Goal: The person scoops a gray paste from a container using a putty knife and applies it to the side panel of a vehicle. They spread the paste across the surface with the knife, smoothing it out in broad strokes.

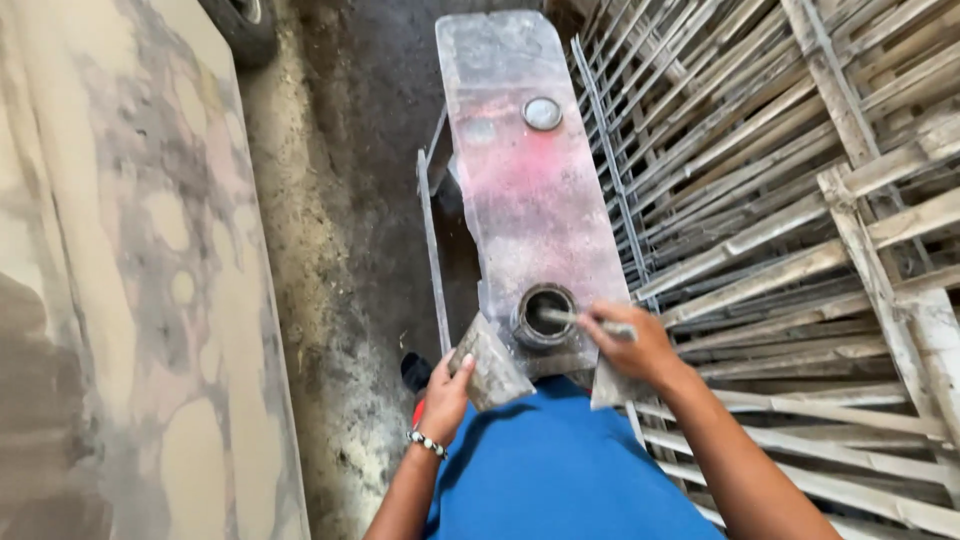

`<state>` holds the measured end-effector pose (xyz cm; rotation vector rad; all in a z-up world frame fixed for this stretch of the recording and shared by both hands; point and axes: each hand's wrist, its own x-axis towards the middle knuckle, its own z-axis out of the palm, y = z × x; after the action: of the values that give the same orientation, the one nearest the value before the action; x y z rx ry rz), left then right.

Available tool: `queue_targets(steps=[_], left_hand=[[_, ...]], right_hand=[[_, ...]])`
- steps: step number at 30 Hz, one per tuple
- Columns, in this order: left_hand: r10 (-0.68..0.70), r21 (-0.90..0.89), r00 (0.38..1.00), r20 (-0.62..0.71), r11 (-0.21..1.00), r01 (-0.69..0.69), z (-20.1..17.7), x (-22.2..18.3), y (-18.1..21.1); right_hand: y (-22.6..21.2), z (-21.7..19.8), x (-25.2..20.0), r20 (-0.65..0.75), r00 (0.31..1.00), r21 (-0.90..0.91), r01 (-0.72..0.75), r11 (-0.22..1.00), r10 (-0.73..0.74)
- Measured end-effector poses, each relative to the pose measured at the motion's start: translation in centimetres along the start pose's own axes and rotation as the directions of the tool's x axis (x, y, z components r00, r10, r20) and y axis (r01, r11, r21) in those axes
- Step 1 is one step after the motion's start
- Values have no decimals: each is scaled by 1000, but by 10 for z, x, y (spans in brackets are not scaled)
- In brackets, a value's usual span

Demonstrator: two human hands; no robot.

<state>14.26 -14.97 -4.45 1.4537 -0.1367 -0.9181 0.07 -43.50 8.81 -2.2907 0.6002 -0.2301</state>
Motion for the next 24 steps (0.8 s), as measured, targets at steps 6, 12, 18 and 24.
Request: queue_targets(steps=[6,12,18,24], left_hand=[[-95,-121,994,-56,989,88,12,0,27],[-54,-128,993,-106,991,40,14,5,27],[-17,-96,990,-141,995,3,20,8,25],[-21,-112,988,-156,994,3,25,21,19]], right_hand=[[-2,-2,3,-48,998,45,-46,998,49],[-17,-12,4,194,926,16,-333,943,324],[11,9,-8,9,999,-10,46,999,-45],[83,22,-18,-12,963,400,-241,884,268]])
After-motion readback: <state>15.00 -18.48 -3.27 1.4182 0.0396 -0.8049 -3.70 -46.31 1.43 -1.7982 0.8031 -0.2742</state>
